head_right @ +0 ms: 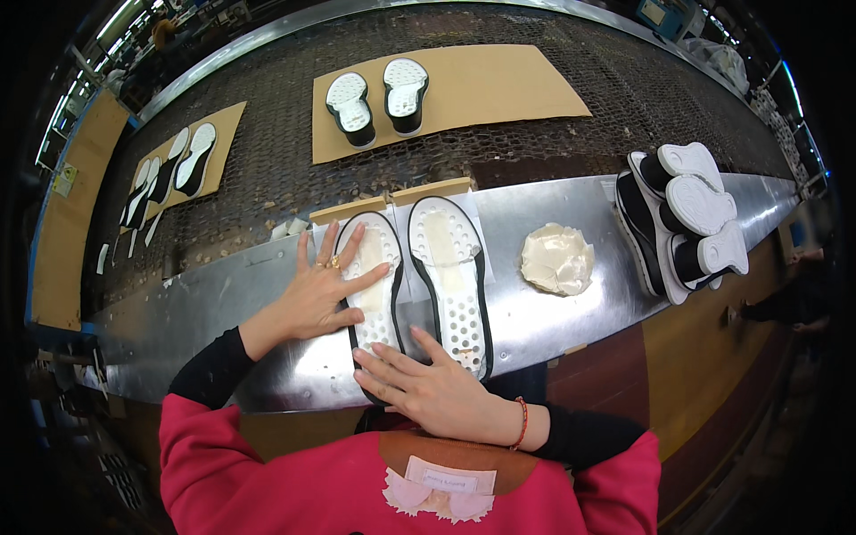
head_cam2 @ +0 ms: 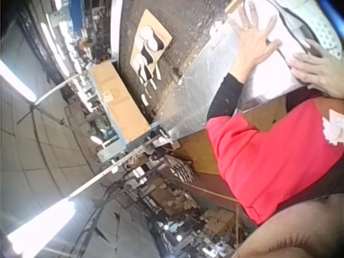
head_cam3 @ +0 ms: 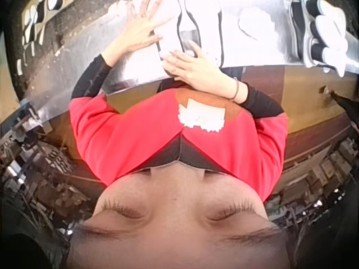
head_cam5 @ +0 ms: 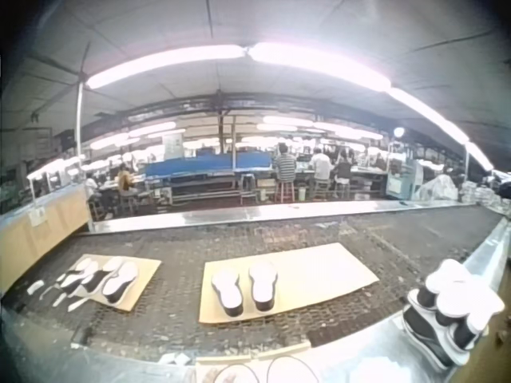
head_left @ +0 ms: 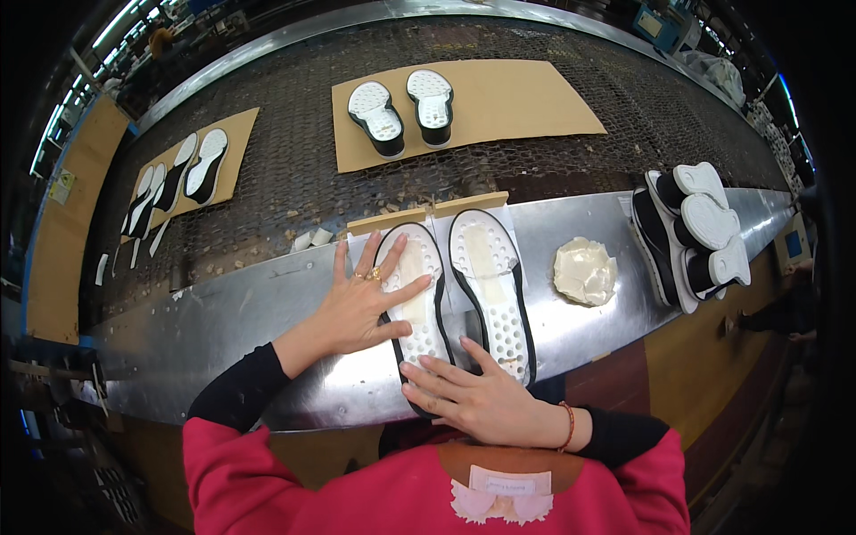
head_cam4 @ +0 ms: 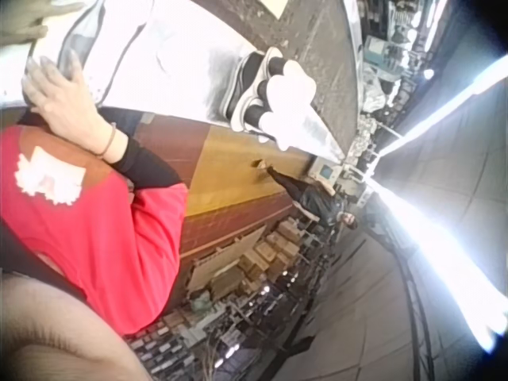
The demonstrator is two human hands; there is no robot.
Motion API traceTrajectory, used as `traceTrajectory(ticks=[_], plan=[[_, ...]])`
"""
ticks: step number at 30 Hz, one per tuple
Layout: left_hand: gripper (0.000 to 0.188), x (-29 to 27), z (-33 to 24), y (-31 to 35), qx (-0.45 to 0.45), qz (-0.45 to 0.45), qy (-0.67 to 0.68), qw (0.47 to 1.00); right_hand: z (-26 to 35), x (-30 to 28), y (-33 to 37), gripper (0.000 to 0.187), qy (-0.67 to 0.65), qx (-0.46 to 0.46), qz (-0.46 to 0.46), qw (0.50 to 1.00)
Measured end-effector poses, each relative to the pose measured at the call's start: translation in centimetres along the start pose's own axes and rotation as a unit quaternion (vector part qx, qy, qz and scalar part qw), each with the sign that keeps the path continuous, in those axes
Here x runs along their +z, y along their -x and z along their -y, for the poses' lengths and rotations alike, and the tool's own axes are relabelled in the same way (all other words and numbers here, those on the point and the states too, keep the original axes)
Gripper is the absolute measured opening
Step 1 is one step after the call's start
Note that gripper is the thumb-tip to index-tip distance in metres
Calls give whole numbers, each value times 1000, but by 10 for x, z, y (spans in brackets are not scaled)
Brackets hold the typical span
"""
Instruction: The person applies a white paste to the insoles of black-and-white slipper soles on a metal workbench. They spread the paste by hand, then place the treated soles onto a cardboard sheet and stack them with other finished soles.
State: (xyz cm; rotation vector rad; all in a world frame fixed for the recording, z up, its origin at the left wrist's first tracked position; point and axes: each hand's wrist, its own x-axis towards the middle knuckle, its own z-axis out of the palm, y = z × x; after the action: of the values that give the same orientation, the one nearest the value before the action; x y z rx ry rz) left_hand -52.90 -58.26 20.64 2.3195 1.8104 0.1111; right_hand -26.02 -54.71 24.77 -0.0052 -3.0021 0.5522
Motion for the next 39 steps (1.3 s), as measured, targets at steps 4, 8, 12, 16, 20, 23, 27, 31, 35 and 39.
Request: traceTrajectory(ticks=[4,8,12,16,20,23,27,31,35,39], plan=[[71,-1,-2,-1,-25,3,2,1000,1,1,1,58,16,-2,-9,1000],[68,-3,-4,1,-18,-32,13,999,3,0,2,58,16,-3,-23,1000],[66,-2,-6,6,-54,-37,-17,998,2,2,1,65,15,-6,-19,1000],[68,-4,-7,4,-61,-62,-43,995,4,1,1,59,13,-6,-16,1000],[76,-1,-10,10,4,-46,-3,999,5,0,0,55,8,-12,-26,1000],[81,-2,-3,6,41,-47,76,995,3,-2,0,56,6,-16,-23,1000],[82,-8,-8,4,49,-24,23,998,3,0,1,56,9,-20,-27,999],[88,-23,-29,2,7,11,-62,998,2,2,0,56,9,-20,-28,999],[93,-19,-42,-2,-14,-5,-95,995,4,1,1,55,17,-17,-28,999],[80,-11,-29,7,-6,-7,101,995,6,3,3,52,17,-16,-46,999]])
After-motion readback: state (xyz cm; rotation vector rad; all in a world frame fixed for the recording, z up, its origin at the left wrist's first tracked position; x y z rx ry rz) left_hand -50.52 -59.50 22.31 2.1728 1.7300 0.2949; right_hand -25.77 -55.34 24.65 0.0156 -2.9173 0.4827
